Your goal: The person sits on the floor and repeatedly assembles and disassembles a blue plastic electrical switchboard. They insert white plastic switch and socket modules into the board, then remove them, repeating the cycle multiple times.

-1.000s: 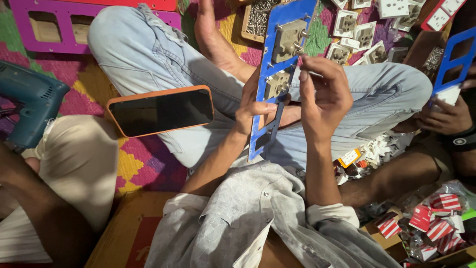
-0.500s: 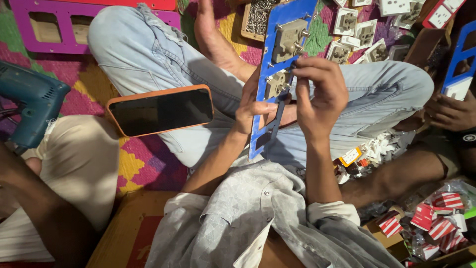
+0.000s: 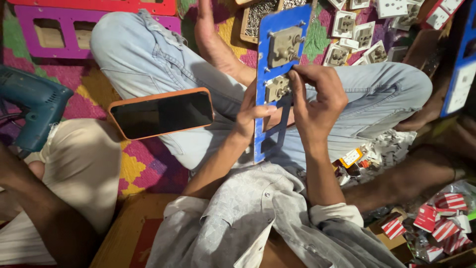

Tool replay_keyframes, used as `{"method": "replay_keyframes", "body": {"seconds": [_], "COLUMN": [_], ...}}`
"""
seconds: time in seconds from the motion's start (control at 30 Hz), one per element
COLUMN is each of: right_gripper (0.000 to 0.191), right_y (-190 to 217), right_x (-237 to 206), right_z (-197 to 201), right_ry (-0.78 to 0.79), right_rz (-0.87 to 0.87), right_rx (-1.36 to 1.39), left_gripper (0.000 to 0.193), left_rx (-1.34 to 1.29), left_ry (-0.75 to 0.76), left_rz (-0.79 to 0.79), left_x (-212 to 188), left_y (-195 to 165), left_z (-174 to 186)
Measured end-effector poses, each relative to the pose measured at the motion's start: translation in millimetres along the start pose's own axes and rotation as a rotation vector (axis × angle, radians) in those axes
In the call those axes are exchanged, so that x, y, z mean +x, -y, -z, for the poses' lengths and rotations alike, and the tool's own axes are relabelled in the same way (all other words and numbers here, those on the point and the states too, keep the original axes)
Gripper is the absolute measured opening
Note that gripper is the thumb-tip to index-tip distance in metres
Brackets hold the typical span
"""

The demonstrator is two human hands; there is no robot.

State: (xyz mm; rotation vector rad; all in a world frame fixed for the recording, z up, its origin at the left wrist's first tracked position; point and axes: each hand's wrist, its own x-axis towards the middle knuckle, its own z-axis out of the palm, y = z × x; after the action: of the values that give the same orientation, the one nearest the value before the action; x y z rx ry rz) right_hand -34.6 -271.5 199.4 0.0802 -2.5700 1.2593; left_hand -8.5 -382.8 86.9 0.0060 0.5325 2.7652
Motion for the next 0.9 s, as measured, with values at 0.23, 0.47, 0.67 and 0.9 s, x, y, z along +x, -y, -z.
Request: {"method": "replay_keyframes", "body": {"seconds": [0.23, 0.47, 0.67, 0.9], "right_gripper": [0.011, 0.013, 0.017, 0.02], "right_y": [-5, -4, -1, -2], "right_x": [-22, -28, -28, -25], "right_z": [0, 16, 20, 17], "right_ry": [-0.044, -0.07, -0.069, -0.093], "right_rz": [-0.117, -0.078, -0.037, -0.269], "right_rx": [0.105, -0.003, 0.014, 0.411], "left_gripper": [0.082, 0.085, 0.077, 0.083], "left_rx": [-0.076, -0.059, -0.068, -0.131], "left_ry": [-0.055, -0.011, 0.005, -0.017], "left_rz": [0.076, 0.06, 0.092, 0.107], "left_x": [-11, -7, -8, -8], "left_y": [6, 6, 6, -2], "left_z": [-8, -22, -22, -23]}}
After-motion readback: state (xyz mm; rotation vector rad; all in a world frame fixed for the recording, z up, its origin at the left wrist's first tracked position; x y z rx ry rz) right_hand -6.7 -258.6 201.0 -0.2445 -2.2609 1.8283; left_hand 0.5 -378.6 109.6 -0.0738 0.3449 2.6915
